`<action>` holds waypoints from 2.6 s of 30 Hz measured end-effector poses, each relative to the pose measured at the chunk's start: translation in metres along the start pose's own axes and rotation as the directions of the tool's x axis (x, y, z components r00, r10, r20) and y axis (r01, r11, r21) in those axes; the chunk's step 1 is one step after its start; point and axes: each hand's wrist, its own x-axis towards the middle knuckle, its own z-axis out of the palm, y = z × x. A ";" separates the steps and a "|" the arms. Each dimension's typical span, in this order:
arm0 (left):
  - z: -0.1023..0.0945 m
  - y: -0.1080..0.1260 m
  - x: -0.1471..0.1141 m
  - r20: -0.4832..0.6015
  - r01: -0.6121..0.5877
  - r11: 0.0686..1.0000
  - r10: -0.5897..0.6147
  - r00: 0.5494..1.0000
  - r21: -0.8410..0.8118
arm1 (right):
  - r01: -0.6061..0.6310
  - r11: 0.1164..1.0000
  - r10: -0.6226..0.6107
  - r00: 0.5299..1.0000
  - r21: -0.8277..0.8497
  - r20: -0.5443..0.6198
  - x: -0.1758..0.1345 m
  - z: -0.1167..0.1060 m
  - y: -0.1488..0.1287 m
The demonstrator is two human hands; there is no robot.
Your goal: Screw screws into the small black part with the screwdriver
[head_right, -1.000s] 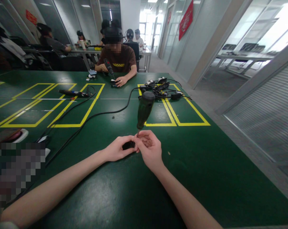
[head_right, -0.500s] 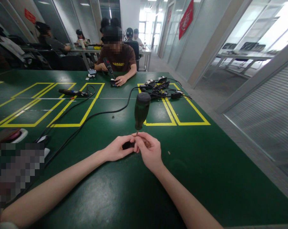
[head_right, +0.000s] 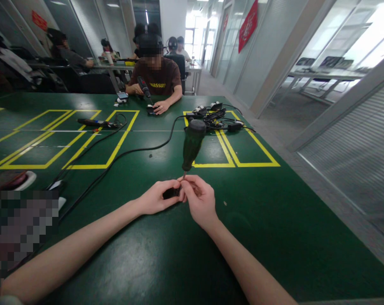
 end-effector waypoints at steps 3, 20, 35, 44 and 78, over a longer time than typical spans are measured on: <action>0.000 0.000 0.000 -0.011 -0.004 1.000 0.005 1.000 0.005 | 0.008 1.000 -0.008 1.000 0.004 0.008 -0.001 0.000 0.001; 0.002 -0.006 -0.002 -0.001 -0.043 0.997 0.043 0.999 0.062 | 0.080 0.996 -0.082 0.995 -0.036 -0.052 -0.001 0.000 0.000; 0.004 -0.007 -0.004 -0.026 -0.083 0.987 0.087 0.996 0.136 | 0.068 0.997 -0.070 0.996 -0.037 -0.054 -0.004 0.002 -0.001; 0.008 -0.017 -0.007 -0.060 -0.106 0.982 0.117 0.991 0.156 | 0.086 0.993 -0.086 0.996 -0.079 0.001 -0.001 -0.001 -0.005; 0.006 -0.012 -0.009 -0.036 -0.073 0.974 0.083 0.996 0.216 | 0.037 0.999 -0.036 0.999 0.033 -0.021 -0.005 0.008 0.000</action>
